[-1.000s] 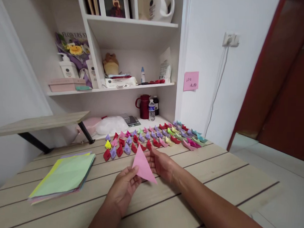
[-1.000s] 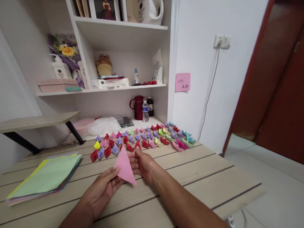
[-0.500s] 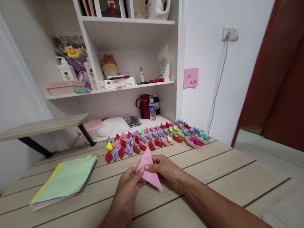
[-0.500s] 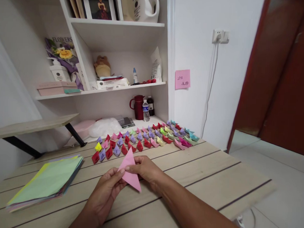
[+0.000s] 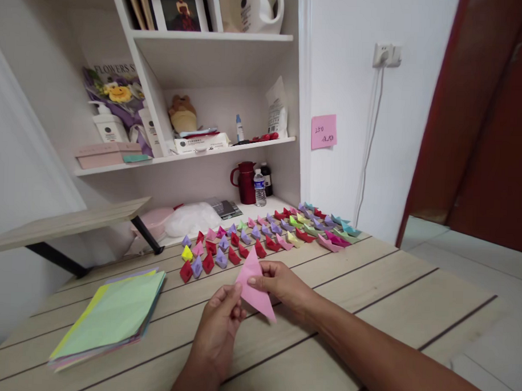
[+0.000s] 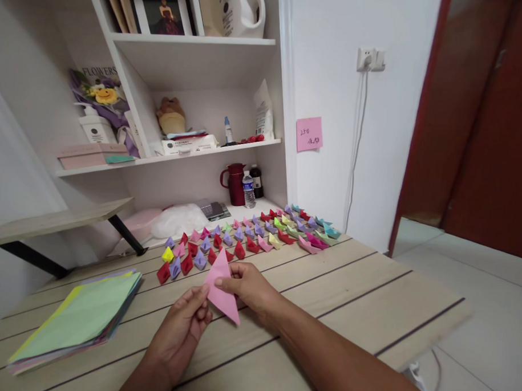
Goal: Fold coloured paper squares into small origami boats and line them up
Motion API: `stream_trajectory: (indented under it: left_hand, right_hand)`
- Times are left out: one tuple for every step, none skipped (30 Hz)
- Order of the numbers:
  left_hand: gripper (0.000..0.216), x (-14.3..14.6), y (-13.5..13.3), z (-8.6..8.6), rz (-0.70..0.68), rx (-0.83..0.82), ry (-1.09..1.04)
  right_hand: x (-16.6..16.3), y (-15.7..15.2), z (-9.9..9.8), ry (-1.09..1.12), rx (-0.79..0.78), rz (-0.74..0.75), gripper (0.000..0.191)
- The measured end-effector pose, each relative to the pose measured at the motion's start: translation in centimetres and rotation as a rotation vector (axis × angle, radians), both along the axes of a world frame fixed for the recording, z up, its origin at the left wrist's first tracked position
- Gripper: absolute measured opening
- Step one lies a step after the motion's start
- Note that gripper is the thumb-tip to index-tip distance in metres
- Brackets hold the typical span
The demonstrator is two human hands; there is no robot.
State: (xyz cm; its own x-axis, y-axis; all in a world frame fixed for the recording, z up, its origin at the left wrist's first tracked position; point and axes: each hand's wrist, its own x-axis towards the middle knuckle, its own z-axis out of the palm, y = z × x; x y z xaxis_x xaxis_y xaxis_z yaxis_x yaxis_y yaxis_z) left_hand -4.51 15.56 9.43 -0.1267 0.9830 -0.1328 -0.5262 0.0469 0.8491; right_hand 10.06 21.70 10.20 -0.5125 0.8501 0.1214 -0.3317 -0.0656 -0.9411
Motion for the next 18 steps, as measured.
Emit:
stream_trajectory:
  left_hand:
    - [0.032,-0.3,0.0,0.1,-0.017,-0.009,-0.021]
    - [0.033,-0.6,-0.1,0.2,-0.040,-0.018,-0.042]
    - [0.034,-0.8,-0.1,0.3,-0.071,-0.026,-0.063]
    - [0.034,-1.0,-0.1,0.4,-0.105,-0.032,-0.082]
    - [0.035,-1.2,-0.1,0.4,-0.141,-0.037,-0.099]
    - [0.035,-1.3,0.0,0.5,-0.177,-0.039,-0.112]
    - [0.035,-1.4,0.0,0.6,-0.209,-0.039,-0.122]
    - [0.035,-1.4,0.0,0.6,-0.236,-0.037,-0.131]
    - [0.036,-1.3,0.0,0.6,-0.258,-0.033,-0.138]
    - [0.035,-1.2,0.0,0.6,-0.274,-0.028,-0.145]
    - [0.035,-1.1,-0.1,0.6,-0.286,-0.023,-0.150]
    - [0.035,-1.0,-0.1,0.6,-0.292,-0.017,-0.154]
    - [0.034,-1.0,0.0,0.5,-0.294,-0.012,-0.158]
    - [0.035,-1.0,0.0,0.5,-0.295,-0.006,-0.161]
    - [0.035,-1.0,0.0,0.5,-0.295,-0.002,-0.164]
    - [0.035,-1.0,0.1,0.5,-0.296,0.001,-0.165]
    - [0.035,-1.0,0.1,0.4,-0.296,0.003,-0.165]
    - [0.034,-1.1,0.2,0.4,-0.296,0.005,-0.164]
  right_hand:
    - [0.0,0.1,0.0,0.020,0.015,-0.008,0.042]
    - [0.1,0.2,0.0,0.042,0.028,-0.015,0.043]
    - [0.1,0.3,0.1,0.064,0.039,-0.020,0.045]
    - [0.2,0.4,0.1,0.084,0.047,-0.020,0.048]
    - [0.2,0.4,0.2,0.102,0.054,-0.017,0.050]
    - [0.3,0.4,0.3,0.116,0.060,-0.012,0.050]
    - [0.4,0.4,0.4,0.127,0.067,-0.007,0.050]
    - [0.4,0.4,0.4,0.136,0.073,-0.001,0.049]
    - [0.5,0.3,0.5,0.144,0.080,0.004,0.047]
    - [0.5,0.2,0.6,0.151,0.085,0.012,0.045]
    - [0.5,0.1,0.7,0.158,0.090,0.020,0.043]
    - [0.5,-0.1,0.7,0.164,0.095,0.028,0.041]
    - [0.5,-0.2,0.8,0.170,0.099,0.038,0.040]
    - [0.5,-0.2,0.8,0.174,0.103,0.049,0.040]
    - [0.5,-0.3,0.9,0.178,0.108,0.059,0.039]
    - [0.5,-0.3,0.9,0.181,0.113,0.068,0.039]
    - [0.5,-0.4,1.0,0.183,0.118,0.076,0.039]
    - [0.6,-0.4,1.0,0.184,0.124,0.082,0.038]
